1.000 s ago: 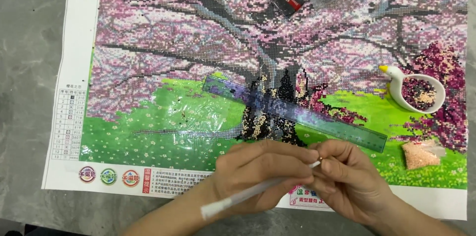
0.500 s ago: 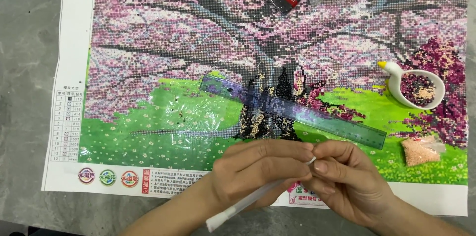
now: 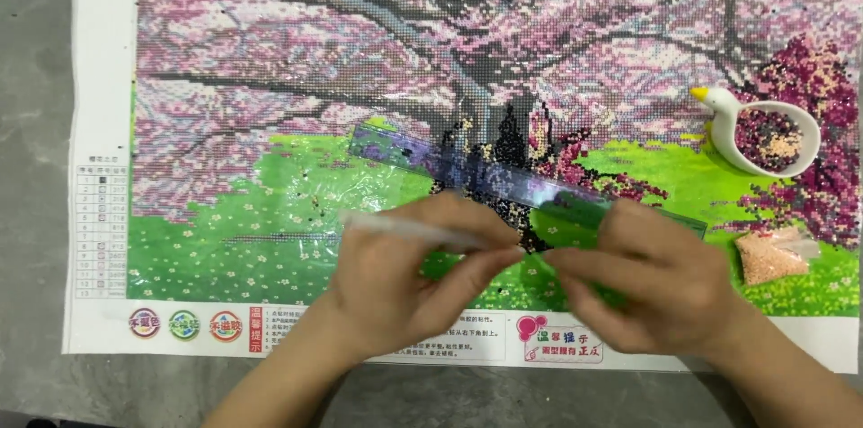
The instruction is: Using a specialized pen tool to pick up small resin diamonds and place them onto a pre-printed sticky canvas.
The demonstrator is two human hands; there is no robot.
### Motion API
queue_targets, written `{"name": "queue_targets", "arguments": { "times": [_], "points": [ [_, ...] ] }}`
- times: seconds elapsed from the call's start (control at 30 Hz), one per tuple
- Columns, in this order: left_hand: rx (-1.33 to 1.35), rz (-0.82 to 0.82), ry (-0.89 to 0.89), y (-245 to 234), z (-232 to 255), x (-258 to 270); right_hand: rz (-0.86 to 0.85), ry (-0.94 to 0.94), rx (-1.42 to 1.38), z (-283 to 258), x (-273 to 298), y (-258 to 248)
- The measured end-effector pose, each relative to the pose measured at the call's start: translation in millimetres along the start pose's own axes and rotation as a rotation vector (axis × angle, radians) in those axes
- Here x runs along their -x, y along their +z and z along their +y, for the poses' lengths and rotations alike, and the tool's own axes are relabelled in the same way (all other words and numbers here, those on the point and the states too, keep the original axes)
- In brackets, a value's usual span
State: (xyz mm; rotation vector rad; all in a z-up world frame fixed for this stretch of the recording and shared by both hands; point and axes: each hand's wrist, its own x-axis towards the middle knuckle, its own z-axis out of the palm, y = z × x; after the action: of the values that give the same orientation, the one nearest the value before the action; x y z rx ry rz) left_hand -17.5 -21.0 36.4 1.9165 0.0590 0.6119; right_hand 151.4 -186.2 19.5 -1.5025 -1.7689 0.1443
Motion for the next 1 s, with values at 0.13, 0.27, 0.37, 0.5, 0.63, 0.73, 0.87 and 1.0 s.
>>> {"name": "queue_targets", "arguments": {
  "times": [0.13,0.27,0.37,0.5,0.63,0.73,0.87,1.0],
  "points": [
    [-0.134,-0.131,-0.024,8.5,-12.8,6.9,-0.191,-0.132,0.088,7.4,3.8,5.1],
    [-0.089,-0.142,-0.039,18.3,-20.6,17.3,-0.283,-0.156,0.106,7.4,3.8,7.3],
    [-0.091,-0.143,-0.015,24.2,-29.7,21.6,-0.312,-0.142,0.102,8.4,4.3,8.7],
    [-0.115,-0.176,-0.007,25.6,-34.7,24.8,-0.329,-0.137,0.107,9.8,6.1,9.6],
    [-0.111,-0.194,0.006,23.9,-32.2,22.1,-0.319,-0.135,0.112,10.4,6.3,9.3],
    [-0.104,-0.201,0.007,23.5,-31.8,21.8,-0.328,-0.155,0.119,10.8,6.2,9.8],
    [-0.12,-0.215,0.016,23.8,-32.0,21.7,-0.327,-0.146,0.1,11.1,6.6,9.3],
    [-0.114,-0.231,0.017,22.9,-32.0,22.9,-0.329,-0.138,0.101,10.3,5.7,9.3]
  ]
}}
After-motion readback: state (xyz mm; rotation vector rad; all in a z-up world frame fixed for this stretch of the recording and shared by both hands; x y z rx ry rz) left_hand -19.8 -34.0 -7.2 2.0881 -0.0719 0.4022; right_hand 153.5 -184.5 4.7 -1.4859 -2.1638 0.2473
